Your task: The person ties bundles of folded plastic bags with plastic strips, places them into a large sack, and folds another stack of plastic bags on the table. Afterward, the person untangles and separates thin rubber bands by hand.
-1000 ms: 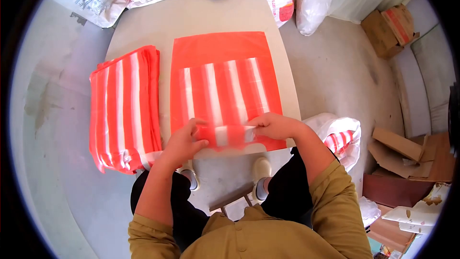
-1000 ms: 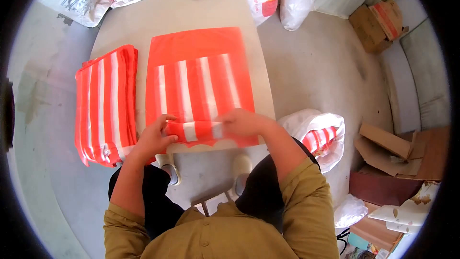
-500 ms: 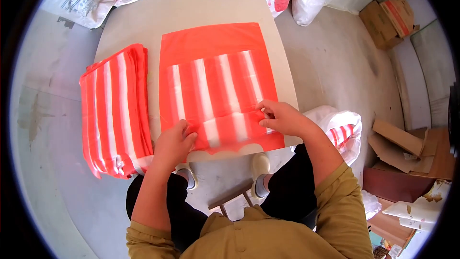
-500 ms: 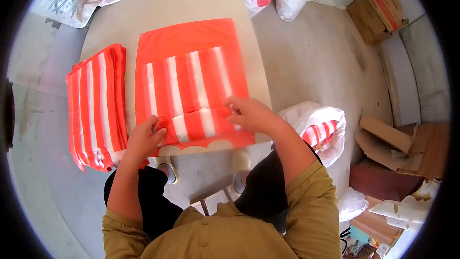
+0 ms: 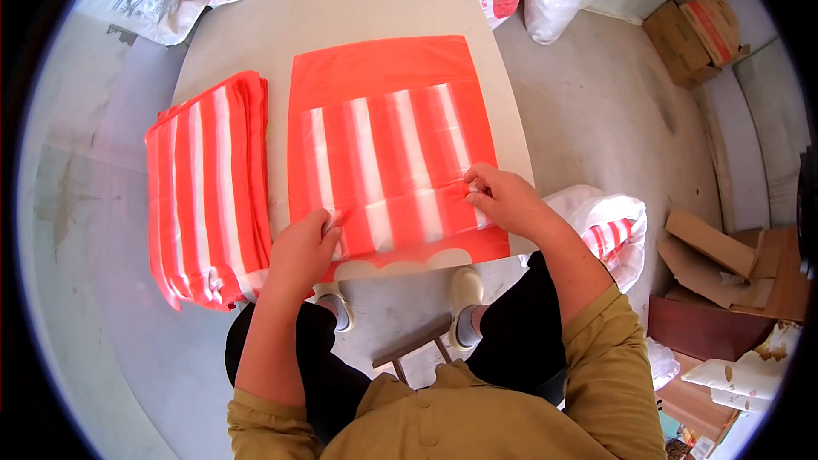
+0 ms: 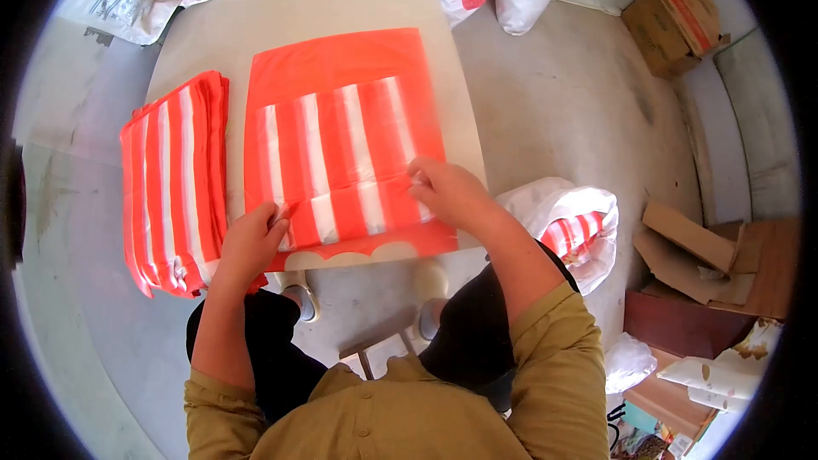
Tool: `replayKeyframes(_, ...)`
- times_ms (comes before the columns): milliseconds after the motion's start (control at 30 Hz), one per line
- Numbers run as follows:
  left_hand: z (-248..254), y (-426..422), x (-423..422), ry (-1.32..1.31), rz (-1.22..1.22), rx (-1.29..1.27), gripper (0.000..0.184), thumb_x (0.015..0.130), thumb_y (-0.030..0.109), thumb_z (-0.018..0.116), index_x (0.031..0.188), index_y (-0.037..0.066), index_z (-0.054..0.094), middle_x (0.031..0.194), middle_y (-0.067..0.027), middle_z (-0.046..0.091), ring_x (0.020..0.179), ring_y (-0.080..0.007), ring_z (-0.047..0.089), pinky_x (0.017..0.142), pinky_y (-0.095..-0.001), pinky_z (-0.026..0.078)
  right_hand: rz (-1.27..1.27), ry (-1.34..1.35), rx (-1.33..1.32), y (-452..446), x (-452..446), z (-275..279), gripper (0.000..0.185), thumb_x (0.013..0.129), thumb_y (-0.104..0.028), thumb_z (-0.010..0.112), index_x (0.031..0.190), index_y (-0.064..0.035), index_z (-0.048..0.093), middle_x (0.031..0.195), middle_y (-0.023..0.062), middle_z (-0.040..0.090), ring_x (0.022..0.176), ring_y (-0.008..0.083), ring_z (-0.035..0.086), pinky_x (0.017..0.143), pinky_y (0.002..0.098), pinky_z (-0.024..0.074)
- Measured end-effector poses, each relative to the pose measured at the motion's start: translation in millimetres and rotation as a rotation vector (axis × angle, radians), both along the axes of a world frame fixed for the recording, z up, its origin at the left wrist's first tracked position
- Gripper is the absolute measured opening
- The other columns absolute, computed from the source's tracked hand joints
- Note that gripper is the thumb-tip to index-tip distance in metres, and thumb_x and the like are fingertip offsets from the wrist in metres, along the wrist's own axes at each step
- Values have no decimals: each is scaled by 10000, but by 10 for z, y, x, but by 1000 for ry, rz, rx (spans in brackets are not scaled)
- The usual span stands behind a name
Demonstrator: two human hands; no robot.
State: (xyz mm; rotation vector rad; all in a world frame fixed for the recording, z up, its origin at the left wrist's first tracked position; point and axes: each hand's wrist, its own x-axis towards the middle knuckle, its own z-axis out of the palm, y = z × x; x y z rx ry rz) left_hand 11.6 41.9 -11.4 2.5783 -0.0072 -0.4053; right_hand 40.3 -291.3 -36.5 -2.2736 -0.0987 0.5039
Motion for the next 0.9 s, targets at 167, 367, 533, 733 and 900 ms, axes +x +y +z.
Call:
replayKeyframes(167,12,-28,30,-10,-9,75,261,996,274,529,971,17,569,821,-228,632,799,-399,627,690,-466,481,-35,7,7,24,7,7,186,926,-170,581,1077,-62,587,897,140,667,851,311,638,744,388,498)
replayKeyframes(367,-147,-18,37,-115,-17,121,259,1006,283,507,957,33,553,752,-210,630,732,-394,618,654,-488,475,17,-43,18,5,23,-42,86,961,-89,523,987,-30,580,805,90,592,739,209,537,687,331,460)
replayKeyframes(533,26,-4,9,-3,61,29,281,972,299,578,1001,19,574,853,-194,657,818,-359,647,717,-429,499,4,-68,37,23,-21,8,110,968,-76,512,980,-20,606,833,92,610,760,200,549,708,323,465)
replayKeyframes(733,34,138,-32,71,85,-84,246,900,204,651,1045,11,604,900,-184,668,856,-352,654,747,-413,510,-5,-59,11,45,-66,96,152,967,-106,502,1000,-12,617,957,164,672,895,322,631,790,390,494)
replayKeyframes(900,-100,131,-27,-59,37,5,205,913,197,613,1022,24,603,904,-189,676,874,-380,650,746,-448,507,14,-228,47,23,-78,-1,142,958,-99,514,1009,-20,620,973,167,673,922,343,632,800,400,495)
